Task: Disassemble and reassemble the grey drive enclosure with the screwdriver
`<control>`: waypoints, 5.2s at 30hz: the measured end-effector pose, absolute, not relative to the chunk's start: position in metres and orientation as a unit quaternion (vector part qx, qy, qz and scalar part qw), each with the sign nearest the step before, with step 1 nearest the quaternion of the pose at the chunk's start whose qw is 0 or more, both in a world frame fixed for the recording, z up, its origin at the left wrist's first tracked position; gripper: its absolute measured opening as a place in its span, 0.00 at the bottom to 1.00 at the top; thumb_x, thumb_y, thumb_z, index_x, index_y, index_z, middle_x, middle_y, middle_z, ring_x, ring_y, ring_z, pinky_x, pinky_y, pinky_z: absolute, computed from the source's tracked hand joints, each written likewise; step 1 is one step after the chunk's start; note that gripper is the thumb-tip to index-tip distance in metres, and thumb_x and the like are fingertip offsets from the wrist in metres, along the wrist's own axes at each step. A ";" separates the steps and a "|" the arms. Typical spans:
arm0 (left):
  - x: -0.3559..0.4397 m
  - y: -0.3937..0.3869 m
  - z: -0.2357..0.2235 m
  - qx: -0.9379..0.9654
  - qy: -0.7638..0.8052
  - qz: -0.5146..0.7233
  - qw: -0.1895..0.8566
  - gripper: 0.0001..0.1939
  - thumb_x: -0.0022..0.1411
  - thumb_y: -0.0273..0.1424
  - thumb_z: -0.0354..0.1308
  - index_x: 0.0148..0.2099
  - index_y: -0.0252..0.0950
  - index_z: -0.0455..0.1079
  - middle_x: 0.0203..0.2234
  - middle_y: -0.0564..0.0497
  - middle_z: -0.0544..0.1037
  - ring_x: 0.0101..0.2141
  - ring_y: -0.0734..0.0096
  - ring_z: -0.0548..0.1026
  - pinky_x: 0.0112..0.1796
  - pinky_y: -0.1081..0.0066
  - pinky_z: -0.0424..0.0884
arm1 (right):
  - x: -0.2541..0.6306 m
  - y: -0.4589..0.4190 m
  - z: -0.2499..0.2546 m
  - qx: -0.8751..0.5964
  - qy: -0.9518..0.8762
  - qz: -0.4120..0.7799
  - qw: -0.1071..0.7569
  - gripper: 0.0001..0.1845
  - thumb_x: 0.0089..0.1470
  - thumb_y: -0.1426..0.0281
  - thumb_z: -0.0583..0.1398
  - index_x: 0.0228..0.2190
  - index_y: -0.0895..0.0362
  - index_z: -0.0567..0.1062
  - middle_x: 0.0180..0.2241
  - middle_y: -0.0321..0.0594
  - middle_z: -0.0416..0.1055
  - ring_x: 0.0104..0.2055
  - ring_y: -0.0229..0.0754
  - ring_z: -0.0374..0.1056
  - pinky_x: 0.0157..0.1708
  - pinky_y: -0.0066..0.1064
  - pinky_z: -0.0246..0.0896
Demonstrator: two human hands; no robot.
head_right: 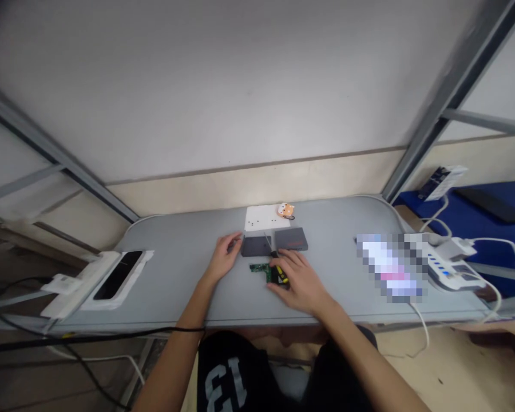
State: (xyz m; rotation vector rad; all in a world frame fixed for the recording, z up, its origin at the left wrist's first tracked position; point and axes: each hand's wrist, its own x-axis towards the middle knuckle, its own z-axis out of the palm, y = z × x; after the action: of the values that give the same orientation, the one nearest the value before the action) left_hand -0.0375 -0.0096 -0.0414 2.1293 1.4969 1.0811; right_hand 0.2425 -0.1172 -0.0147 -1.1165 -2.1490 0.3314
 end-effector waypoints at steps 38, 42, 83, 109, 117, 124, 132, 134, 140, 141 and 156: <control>-0.046 -0.004 -0.037 0.768 0.524 0.332 0.160 0.14 0.68 0.32 0.61 0.54 0.42 0.80 0.47 0.47 0.82 0.50 0.57 0.76 0.57 0.52 0.69 | 0.239 -0.023 0.005 -0.401 -0.791 0.324 0.330 0.18 0.56 0.65 0.67 0.47 0.50 0.73 0.45 0.38 0.78 0.43 0.45 0.73 0.44 0.36 0.67; -0.045 -0.006 -0.035 0.767 0.526 0.335 0.156 0.14 0.68 0.32 0.61 0.53 0.43 0.80 0.47 0.47 0.82 0.50 0.57 0.76 0.56 0.52 0.70 | 0.239 -0.022 0.000 -0.397 -0.824 0.260 0.309 0.19 0.55 0.69 0.67 0.48 0.50 0.72 0.47 0.40 0.78 0.47 0.48 0.73 0.47 0.40 0.67; 0.005 0.011 0.005 0.907 0.281 0.262 0.171 0.24 0.66 0.35 0.62 0.63 0.42 0.67 0.58 0.45 0.77 0.57 0.53 0.74 0.59 0.52 0.68 | 0.249 0.021 0.021 -0.633 -0.606 0.104 0.471 0.21 0.65 0.51 0.58 0.35 0.53 0.80 0.26 0.37 0.77 0.24 0.38 0.66 0.29 0.31 0.58; 0.009 0.016 -0.003 0.903 0.287 0.268 0.177 0.17 0.66 0.36 0.64 0.56 0.43 0.74 0.53 0.47 0.81 0.52 0.57 0.78 0.56 0.54 0.71 | 0.247 0.022 0.027 -0.566 -0.549 0.104 0.607 0.20 0.66 0.53 0.56 0.30 0.54 0.74 0.21 0.32 0.67 0.23 0.36 0.62 0.27 0.30 0.59; 0.008 0.016 -0.003 0.905 0.295 0.256 0.171 0.16 0.66 0.37 0.64 0.56 0.43 0.75 0.53 0.48 0.81 0.53 0.56 0.77 0.57 0.54 0.69 | 0.244 0.017 0.028 -0.554 -0.547 0.064 0.624 0.22 0.65 0.53 0.55 0.25 0.53 0.69 0.22 0.34 0.66 0.26 0.37 0.63 0.28 0.30 0.59; 0.008 0.017 0.000 0.907 0.280 0.254 0.188 0.14 0.66 0.37 0.65 0.53 0.43 0.76 0.52 0.50 0.82 0.53 0.57 0.78 0.57 0.55 0.69 | 0.240 0.014 0.020 -0.562 -0.508 0.051 0.651 0.19 0.63 0.57 0.57 0.24 0.53 0.69 0.21 0.33 0.64 0.26 0.38 0.62 0.28 0.31 0.58; 0.006 0.018 -0.001 0.909 0.275 0.242 0.199 0.18 0.65 0.38 0.66 0.56 0.44 0.75 0.53 0.48 0.80 0.54 0.55 0.76 0.58 0.52 0.70 | 0.240 0.015 0.021 -0.570 -0.509 0.043 0.644 0.19 0.63 0.58 0.56 0.23 0.53 0.68 0.21 0.34 0.63 0.26 0.38 0.62 0.27 0.31 0.58; 0.006 0.019 -0.003 0.905 0.278 0.252 0.201 0.17 0.65 0.37 0.66 0.55 0.44 0.75 0.53 0.48 0.79 0.54 0.55 0.76 0.57 0.53 0.70 | 0.242 0.016 0.021 -0.572 -0.506 0.037 0.644 0.18 0.63 0.58 0.56 0.23 0.52 0.68 0.20 0.33 0.62 0.25 0.38 0.61 0.26 0.30 0.57; 0.009 0.018 -0.007 0.905 0.288 0.252 0.185 0.17 0.65 0.37 0.67 0.55 0.44 0.74 0.53 0.48 0.79 0.54 0.55 0.76 0.58 0.53 0.69 | 0.244 0.019 0.025 -0.559 -0.489 0.052 0.668 0.21 0.65 0.58 0.55 0.22 0.53 0.65 0.20 0.32 0.58 0.24 0.37 0.60 0.27 0.30 0.58; 0.010 0.017 -0.007 0.905 0.290 0.252 0.184 0.17 0.65 0.37 0.67 0.55 0.44 0.74 0.53 0.48 0.79 0.54 0.55 0.76 0.58 0.54 0.69 | 0.244 0.019 0.026 -0.562 -0.483 0.060 0.668 0.21 0.66 0.58 0.55 0.22 0.52 0.65 0.20 0.32 0.58 0.24 0.37 0.60 0.27 0.31 0.58; 0.010 0.012 0.002 0.848 0.369 0.342 0.169 0.10 0.72 0.35 0.56 0.50 0.39 0.74 0.46 0.48 0.80 0.50 0.59 0.76 0.56 0.55 0.65 | 0.227 0.009 0.026 -0.539 -0.459 0.182 0.683 0.19 0.63 0.61 0.58 0.22 0.53 0.67 0.19 0.31 0.59 0.23 0.36 0.59 0.26 0.30 0.59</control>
State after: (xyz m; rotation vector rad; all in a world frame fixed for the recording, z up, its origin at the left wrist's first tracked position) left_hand 0.0105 0.0122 0.0017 2.4101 1.0491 0.9733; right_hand 0.2266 0.0094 0.0265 -1.2078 -1.0294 0.4093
